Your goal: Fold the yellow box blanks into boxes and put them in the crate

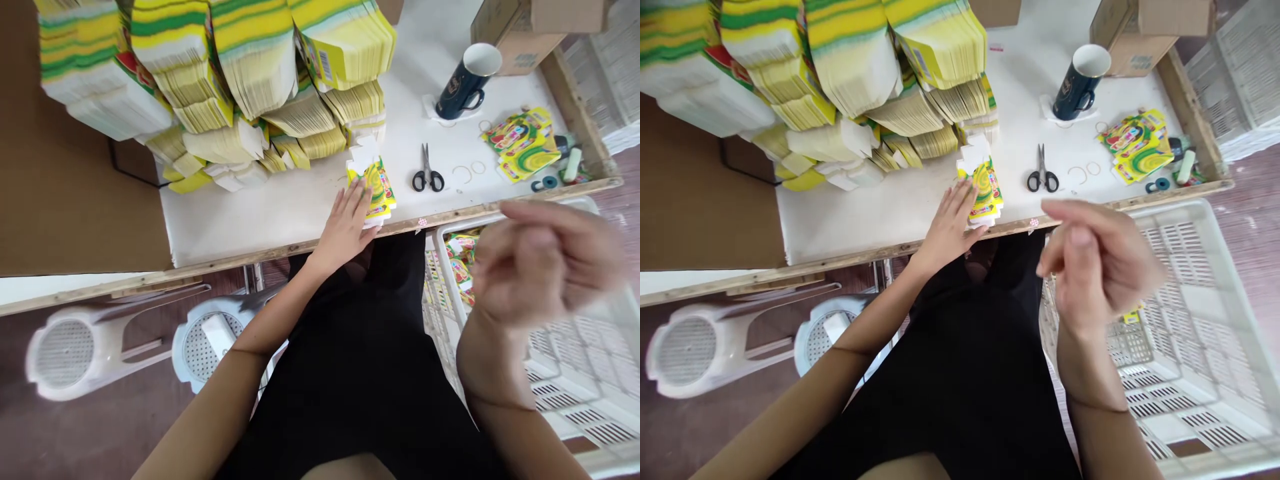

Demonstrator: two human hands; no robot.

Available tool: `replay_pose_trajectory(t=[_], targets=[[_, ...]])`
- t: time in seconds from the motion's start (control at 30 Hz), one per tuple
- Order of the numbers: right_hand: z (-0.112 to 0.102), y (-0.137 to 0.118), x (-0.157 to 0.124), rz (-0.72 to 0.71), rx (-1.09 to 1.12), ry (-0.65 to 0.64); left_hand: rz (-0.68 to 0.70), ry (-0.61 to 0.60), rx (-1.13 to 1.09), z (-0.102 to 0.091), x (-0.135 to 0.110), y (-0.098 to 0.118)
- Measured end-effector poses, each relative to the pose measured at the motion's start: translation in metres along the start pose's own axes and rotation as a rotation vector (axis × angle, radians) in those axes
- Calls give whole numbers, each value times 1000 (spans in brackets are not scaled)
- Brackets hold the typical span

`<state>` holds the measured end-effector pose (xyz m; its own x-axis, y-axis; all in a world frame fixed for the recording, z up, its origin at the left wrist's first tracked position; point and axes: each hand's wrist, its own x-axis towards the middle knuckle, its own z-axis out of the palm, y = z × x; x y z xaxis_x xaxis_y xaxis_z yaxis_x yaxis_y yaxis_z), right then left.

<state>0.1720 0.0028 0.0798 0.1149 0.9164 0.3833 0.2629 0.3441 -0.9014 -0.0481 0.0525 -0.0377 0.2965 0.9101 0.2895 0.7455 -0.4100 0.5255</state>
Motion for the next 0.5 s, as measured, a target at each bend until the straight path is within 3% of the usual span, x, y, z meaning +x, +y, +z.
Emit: replay_pose_trajectory(t=[0.1,0.23,0.3,0.4,0.5], targets=[[26,33,16,5,33,69,17,-38,0,11,-2,-11],[54,99,30,216,-129,-80,59,70,-122,10,-17,-4],[62,120,31,326,-93,-136,113,126,-206,12,-24,2],[64,126,28,387,62,-141,223,159,-376,13,-29,12],[58,110,22,365,202,-52,110,237,-661,8,-25,20]])
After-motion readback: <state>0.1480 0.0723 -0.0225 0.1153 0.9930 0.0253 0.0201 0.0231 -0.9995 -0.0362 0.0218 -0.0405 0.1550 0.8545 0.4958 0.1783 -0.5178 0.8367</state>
